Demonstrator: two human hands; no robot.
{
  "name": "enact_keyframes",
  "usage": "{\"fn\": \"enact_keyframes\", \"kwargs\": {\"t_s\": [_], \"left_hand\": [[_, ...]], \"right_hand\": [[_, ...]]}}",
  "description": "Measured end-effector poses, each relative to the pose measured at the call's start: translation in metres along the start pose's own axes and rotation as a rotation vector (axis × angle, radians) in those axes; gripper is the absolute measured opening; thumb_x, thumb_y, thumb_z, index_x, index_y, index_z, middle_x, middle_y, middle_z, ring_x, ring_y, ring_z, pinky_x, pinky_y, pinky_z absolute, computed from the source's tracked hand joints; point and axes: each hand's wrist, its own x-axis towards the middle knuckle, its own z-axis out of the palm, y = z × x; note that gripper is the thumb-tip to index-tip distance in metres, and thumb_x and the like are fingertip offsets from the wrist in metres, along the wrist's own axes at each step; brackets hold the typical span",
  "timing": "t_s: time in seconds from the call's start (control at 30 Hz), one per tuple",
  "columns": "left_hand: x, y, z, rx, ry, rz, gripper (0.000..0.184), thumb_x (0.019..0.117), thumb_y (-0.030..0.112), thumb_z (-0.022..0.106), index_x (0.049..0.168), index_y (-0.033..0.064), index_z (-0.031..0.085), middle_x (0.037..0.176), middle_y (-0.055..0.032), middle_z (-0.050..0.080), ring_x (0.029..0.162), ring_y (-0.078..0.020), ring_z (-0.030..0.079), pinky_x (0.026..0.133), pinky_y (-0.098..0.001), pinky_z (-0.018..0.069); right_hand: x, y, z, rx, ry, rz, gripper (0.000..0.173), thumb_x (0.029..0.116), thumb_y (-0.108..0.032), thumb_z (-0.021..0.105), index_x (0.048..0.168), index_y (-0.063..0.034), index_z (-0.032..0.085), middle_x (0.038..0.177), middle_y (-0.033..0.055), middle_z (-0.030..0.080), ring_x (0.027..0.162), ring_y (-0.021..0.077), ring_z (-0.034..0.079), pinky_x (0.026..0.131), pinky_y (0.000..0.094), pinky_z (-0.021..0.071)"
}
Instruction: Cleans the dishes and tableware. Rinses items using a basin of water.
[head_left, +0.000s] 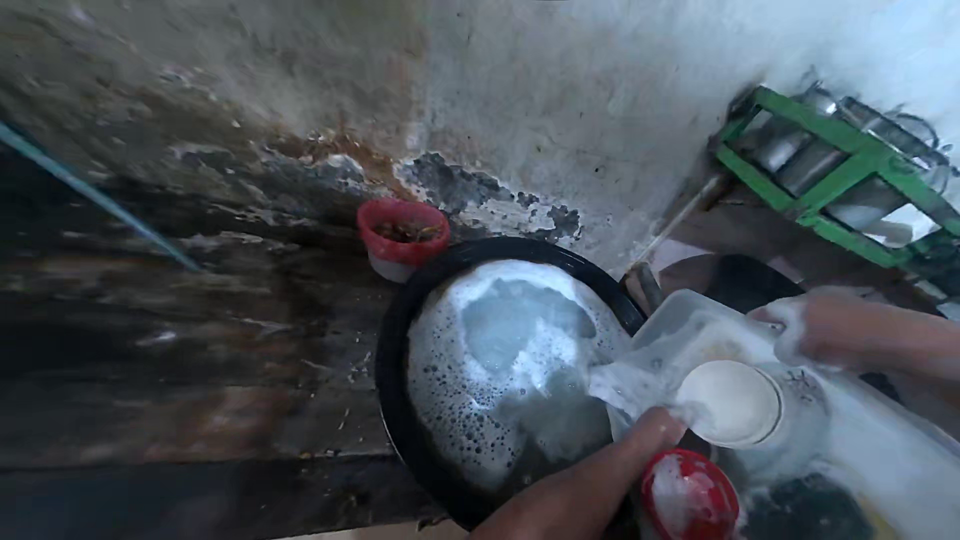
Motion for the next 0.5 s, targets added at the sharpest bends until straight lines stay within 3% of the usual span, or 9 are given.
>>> {"fn": "enact_keyframes", "kwargs": {"t_s": [0.1, 0.17, 0.33, 0.5], "left_hand": [[0.007, -0.011, -0.001, -0.057, 0.060, 0.072, 0.045, 0.1132, 0.017, 0.030, 0.144, -0.0111, 0.048, 0.150, -0.0297, 0.047, 0.145, -0.0384, 0.041, 0.122, -0.0493, 0.0279], [0.009, -0.013, -0.003, -0.081, 0.093, 0.095, 0.044, 0.1129, 0.016, 0.031, 0.143, -0.0119, 0.049, 0.149, -0.0305, 0.049, 0.144, -0.0392, 0.042, 0.121, -0.0494, 0.0287], [-0.001, -0.008, -0.011, -0.172, 0.128, 0.033, 0.046, 0.1135, 0.019, 0.030, 0.144, -0.0101, 0.048, 0.151, -0.0288, 0.047, 0.145, -0.0366, 0.042, 0.121, -0.0486, 0.0283], [-0.002, -0.004, -0.017, -0.231, 0.205, 0.024, 0.046, 0.1134, 0.020, 0.031, 0.144, -0.0089, 0.049, 0.149, -0.0282, 0.049, 0.143, -0.0359, 0.044, 0.120, -0.0481, 0.0308]], "right_hand": [[0.014, 0.000, -0.001, -0.038, 0.029, -0.021, 0.030, 0.0977, -0.009, 0.066, 0.127, -0.0057, 0.065, 0.101, 0.0190, 0.069, 0.089, 0.0334, 0.067, 0.079, 0.0536, 0.0523], [0.021, 0.000, -0.001, -0.086, 0.066, -0.053, 0.031, 0.0961, -0.011, 0.069, 0.127, -0.0082, 0.067, 0.106, 0.0187, 0.070, 0.097, 0.0361, 0.068, 0.084, 0.0584, 0.0520], [0.014, -0.026, -0.015, -0.176, 0.019, -0.063, 0.033, 0.0988, -0.013, 0.065, 0.131, -0.0041, 0.063, 0.107, 0.0210, 0.069, 0.098, 0.0371, 0.067, 0.085, 0.0569, 0.0522], [0.004, -0.033, -0.018, -0.210, 0.155, -0.154, 0.035, 0.0936, -0.015, 0.071, 0.128, -0.0089, 0.067, 0.103, 0.0171, 0.071, 0.098, 0.0366, 0.068, 0.083, 0.0606, 0.0522]]}}
